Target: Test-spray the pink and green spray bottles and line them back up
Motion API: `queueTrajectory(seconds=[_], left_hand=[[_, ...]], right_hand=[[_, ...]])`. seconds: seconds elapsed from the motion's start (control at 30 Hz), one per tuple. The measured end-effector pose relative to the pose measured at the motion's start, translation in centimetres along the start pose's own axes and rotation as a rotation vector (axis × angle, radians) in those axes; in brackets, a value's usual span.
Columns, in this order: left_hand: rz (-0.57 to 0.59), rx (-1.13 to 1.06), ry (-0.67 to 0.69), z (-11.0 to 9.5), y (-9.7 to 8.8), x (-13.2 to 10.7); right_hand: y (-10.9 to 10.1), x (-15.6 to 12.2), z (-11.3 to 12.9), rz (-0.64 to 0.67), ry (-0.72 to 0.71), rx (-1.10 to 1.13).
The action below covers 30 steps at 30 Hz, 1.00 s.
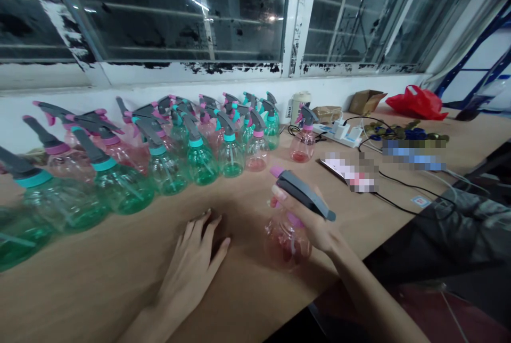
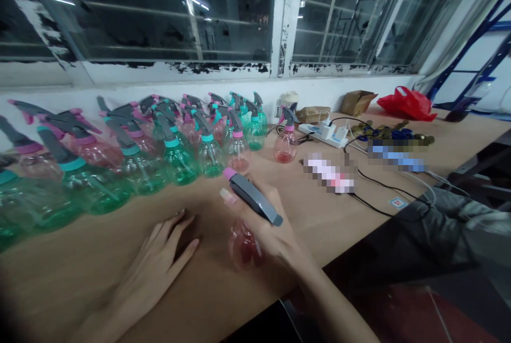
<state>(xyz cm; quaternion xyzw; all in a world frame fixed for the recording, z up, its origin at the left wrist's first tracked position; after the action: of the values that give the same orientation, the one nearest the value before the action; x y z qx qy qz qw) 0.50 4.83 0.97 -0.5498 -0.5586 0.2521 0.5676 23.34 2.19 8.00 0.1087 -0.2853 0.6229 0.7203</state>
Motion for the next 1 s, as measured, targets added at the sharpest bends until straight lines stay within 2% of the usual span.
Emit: queueTrajectory(seconds=[0.23, 0.43, 0.6, 0.8, 1.0], left_hand=[[-0.001, -0.01, 0.005, -0.1, -0.1, -0.1], [0.027, -0.004, -0.003, -0.2, 0.0, 0.0], [0.016, 0.006, -0.001, -0.1, 0.1, 0.0], [0.051, 0.005, -0.017, -0.2, 0.0, 0.1], [0.053, 0.009, -0.021, -0.2, 0.0, 0.0]], right_hand=[[0.5, -0.1, 1.0, 0.017, 0.019, 0.086], [0.6, 0.2, 0.8, 0.016, -0.045, 0.092], [0.9, 0.0, 0.8, 0.072, 0.019, 0.111], [1.3, -0.3, 0.8, -0.012, -0.006, 0.051], [1.4, -0.3, 1.2, 0.047, 0.01, 0.134]])
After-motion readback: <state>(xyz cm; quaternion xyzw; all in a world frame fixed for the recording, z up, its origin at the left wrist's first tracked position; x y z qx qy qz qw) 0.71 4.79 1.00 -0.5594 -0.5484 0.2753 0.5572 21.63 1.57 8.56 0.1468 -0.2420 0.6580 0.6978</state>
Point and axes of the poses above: each hand's wrist, its own x-axis towards the middle knuckle, its own y-axis out of the palm, z = x × y, the point moved 4 cm from there along x, towards the middle knuckle, and after that the axes turned 12 degrees about -y, right-handed, at the moved point
